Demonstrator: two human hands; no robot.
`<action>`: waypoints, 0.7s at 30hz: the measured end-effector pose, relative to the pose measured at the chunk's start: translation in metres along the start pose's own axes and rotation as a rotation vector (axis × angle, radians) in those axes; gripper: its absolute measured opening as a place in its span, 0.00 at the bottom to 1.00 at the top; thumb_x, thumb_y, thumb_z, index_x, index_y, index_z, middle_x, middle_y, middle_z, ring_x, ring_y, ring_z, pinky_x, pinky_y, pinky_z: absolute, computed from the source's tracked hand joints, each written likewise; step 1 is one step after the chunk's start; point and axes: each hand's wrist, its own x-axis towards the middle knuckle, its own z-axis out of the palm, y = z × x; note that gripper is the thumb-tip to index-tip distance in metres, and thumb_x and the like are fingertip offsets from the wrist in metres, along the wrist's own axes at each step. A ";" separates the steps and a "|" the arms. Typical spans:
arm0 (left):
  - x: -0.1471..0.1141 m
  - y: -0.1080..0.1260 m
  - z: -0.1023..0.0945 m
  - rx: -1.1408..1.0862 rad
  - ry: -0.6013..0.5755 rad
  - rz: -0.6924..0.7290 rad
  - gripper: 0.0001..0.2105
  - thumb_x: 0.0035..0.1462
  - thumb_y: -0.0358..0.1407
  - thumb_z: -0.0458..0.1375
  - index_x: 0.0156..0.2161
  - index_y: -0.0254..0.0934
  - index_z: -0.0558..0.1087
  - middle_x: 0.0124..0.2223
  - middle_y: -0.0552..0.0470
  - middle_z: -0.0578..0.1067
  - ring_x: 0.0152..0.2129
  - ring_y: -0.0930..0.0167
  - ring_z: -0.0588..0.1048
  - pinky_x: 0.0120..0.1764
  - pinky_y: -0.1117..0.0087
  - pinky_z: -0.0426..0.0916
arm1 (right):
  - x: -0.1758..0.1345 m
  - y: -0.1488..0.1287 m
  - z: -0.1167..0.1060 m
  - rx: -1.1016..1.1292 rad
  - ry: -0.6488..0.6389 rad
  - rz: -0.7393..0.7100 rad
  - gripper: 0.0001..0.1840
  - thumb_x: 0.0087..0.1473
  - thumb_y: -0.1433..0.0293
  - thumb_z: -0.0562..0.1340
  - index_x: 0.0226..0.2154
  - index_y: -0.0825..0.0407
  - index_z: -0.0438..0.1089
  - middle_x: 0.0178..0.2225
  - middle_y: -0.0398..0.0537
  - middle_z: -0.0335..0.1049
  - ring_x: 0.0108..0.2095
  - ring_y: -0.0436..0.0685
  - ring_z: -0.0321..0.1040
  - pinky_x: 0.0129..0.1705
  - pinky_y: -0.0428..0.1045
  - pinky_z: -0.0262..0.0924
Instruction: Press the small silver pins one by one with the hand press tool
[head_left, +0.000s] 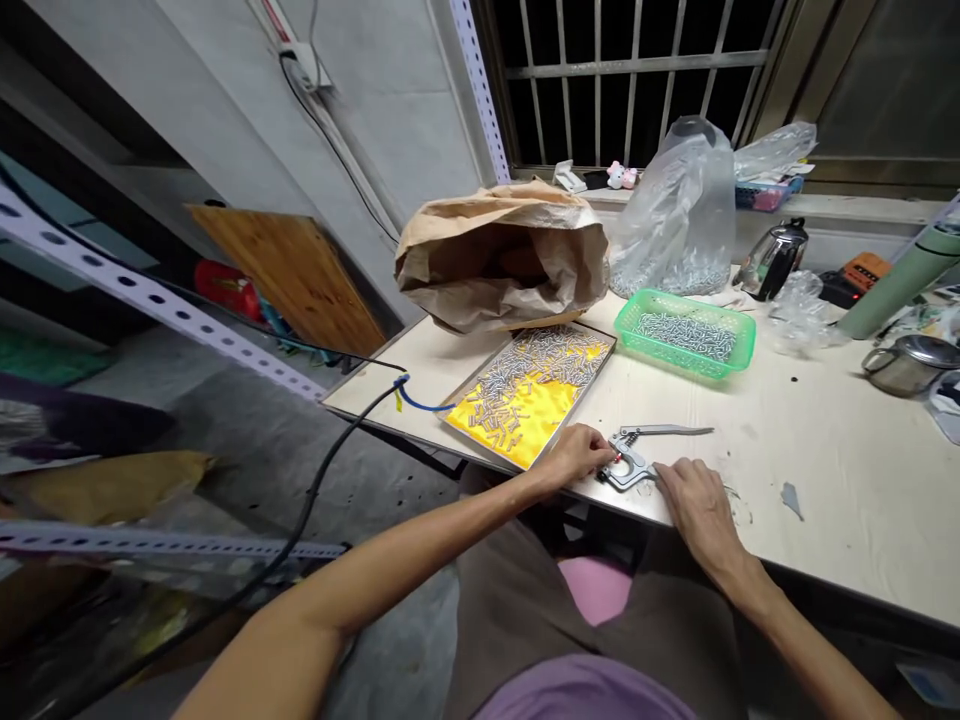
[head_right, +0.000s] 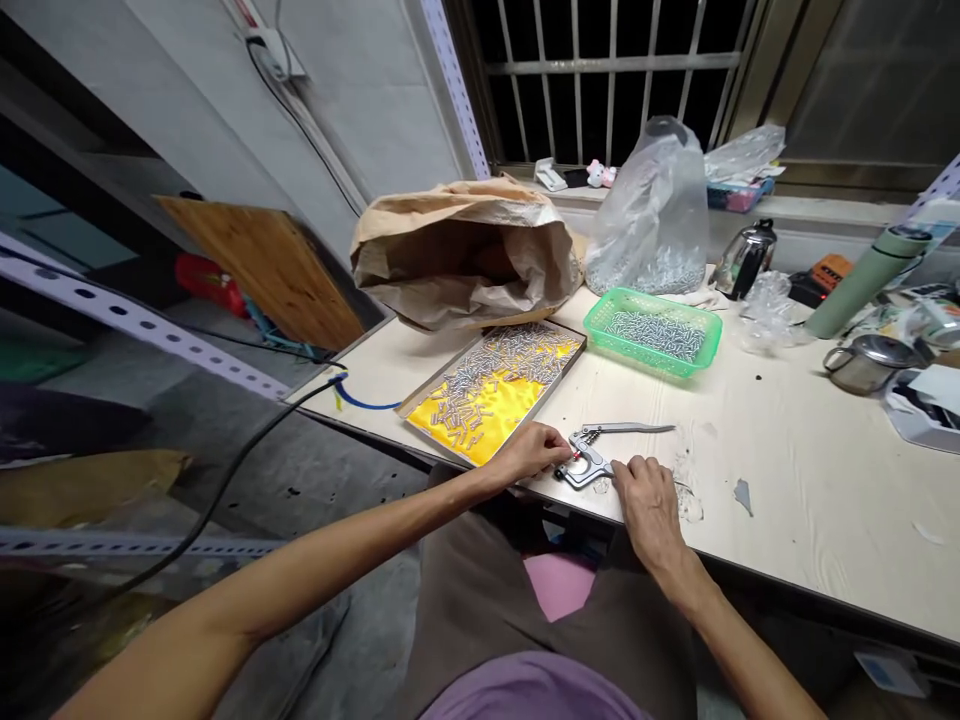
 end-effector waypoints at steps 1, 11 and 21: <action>0.001 0.001 0.001 0.026 0.002 0.000 0.08 0.50 0.34 0.59 0.30 0.30 0.77 0.17 0.58 0.67 0.14 0.79 0.63 0.21 0.78 0.57 | 0.000 0.001 -0.001 0.005 0.000 0.002 0.10 0.59 0.73 0.55 0.42 0.50 0.69 0.29 0.47 0.64 0.32 0.55 0.57 0.34 0.50 0.48; 0.008 0.005 -0.003 0.036 -0.193 -0.125 0.13 0.49 0.38 0.60 0.18 0.33 0.69 0.13 0.60 0.62 0.11 0.79 0.58 0.18 0.76 0.52 | 0.004 0.005 0.002 -0.008 -0.017 0.018 0.09 0.59 0.72 0.56 0.39 0.49 0.70 0.28 0.46 0.64 0.31 0.55 0.57 0.34 0.50 0.46; -0.004 -0.005 0.005 -0.139 -0.255 -0.184 0.16 0.48 0.41 0.59 0.18 0.35 0.63 0.11 0.62 0.58 0.09 0.81 0.53 0.16 0.76 0.45 | 0.004 0.002 -0.003 -0.147 -0.011 -0.024 0.12 0.58 0.77 0.54 0.39 0.50 0.71 0.29 0.47 0.67 0.31 0.56 0.56 0.39 0.53 0.44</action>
